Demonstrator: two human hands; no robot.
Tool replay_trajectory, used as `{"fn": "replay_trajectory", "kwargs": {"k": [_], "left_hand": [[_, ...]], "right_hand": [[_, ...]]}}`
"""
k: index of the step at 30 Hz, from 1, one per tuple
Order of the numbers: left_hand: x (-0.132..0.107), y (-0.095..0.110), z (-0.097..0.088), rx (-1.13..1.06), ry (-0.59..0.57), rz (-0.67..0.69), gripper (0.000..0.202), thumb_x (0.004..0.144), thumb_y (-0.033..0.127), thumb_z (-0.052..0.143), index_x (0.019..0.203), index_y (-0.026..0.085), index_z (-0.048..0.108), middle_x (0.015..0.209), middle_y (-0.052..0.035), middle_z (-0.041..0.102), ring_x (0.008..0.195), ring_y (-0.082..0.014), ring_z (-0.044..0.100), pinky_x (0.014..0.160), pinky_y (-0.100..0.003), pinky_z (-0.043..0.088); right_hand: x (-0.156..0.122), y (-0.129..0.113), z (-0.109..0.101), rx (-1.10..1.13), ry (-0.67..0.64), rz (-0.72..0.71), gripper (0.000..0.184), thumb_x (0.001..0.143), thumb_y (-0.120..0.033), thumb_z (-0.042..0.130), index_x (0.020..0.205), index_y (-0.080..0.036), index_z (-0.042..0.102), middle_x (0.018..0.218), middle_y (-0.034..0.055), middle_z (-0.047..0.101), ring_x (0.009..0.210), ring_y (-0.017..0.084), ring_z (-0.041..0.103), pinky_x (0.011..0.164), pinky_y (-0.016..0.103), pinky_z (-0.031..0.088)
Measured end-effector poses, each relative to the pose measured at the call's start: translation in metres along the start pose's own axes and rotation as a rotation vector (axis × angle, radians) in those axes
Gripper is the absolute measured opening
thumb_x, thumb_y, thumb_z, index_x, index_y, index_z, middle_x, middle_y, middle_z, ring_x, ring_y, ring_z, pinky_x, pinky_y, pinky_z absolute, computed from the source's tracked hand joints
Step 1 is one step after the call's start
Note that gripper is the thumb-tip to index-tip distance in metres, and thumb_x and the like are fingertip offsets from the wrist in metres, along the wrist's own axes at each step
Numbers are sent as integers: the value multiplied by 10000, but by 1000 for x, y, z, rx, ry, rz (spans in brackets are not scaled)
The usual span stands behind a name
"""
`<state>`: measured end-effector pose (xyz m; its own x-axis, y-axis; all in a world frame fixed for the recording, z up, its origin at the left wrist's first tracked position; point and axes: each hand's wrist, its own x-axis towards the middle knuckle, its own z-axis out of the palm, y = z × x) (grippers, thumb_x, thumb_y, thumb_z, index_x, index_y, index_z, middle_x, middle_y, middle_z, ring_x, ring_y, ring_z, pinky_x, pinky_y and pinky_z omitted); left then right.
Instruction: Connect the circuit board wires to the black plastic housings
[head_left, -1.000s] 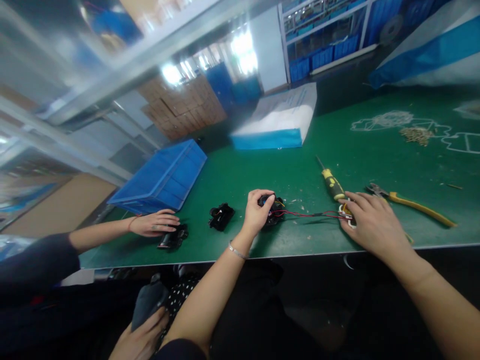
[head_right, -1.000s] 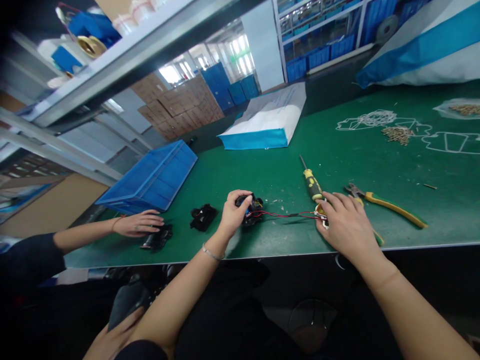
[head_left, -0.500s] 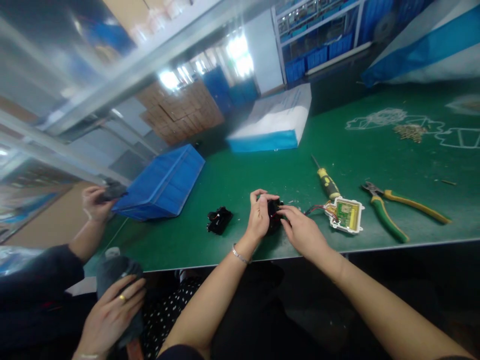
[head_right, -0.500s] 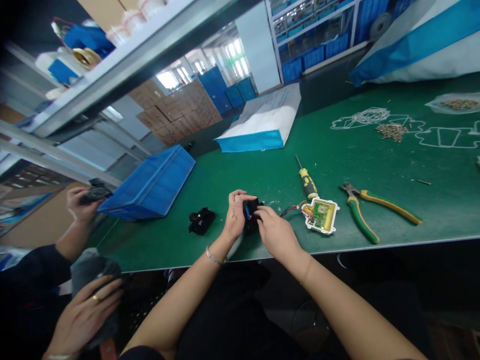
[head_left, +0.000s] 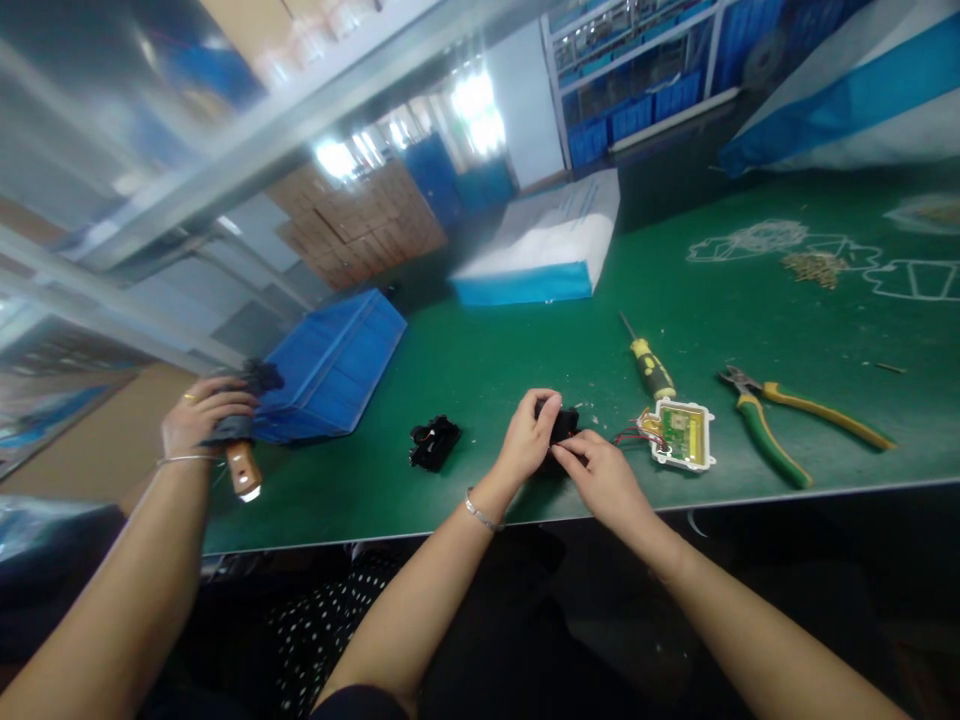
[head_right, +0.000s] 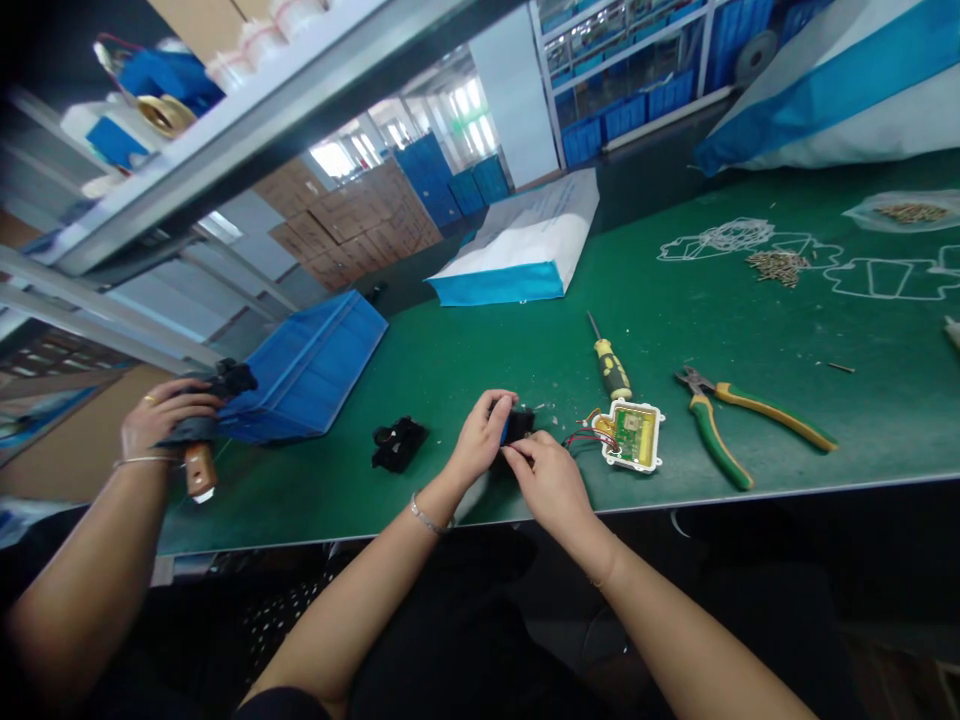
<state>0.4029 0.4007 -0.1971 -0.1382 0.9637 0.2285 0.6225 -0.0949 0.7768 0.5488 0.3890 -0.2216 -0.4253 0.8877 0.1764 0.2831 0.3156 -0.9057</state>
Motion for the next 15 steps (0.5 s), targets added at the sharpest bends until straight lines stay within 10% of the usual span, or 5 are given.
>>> {"fn": "replay_trajectory", "kwargs": {"k": [8,15], "left_hand": [[10,10,-1,159,-120,38,319,957,415,355,861,208,578,874,-18,597,913,-166,547,854,-304,414],[9,5,0,154,-76,49,217,868,398,557,788,202,605,822,0,583,834,-149,551,788,-275,420]], "right_hand": [[6,4,-12,695,-178,421,395,788,-539,538,821,-151,608,570,-60,397,423,57,196,420,216,130],[1,1,-3,151,-187,174,491,861,-541,446,529,-187,373,490,-41,326,495,97,299,496,249,191]]}}
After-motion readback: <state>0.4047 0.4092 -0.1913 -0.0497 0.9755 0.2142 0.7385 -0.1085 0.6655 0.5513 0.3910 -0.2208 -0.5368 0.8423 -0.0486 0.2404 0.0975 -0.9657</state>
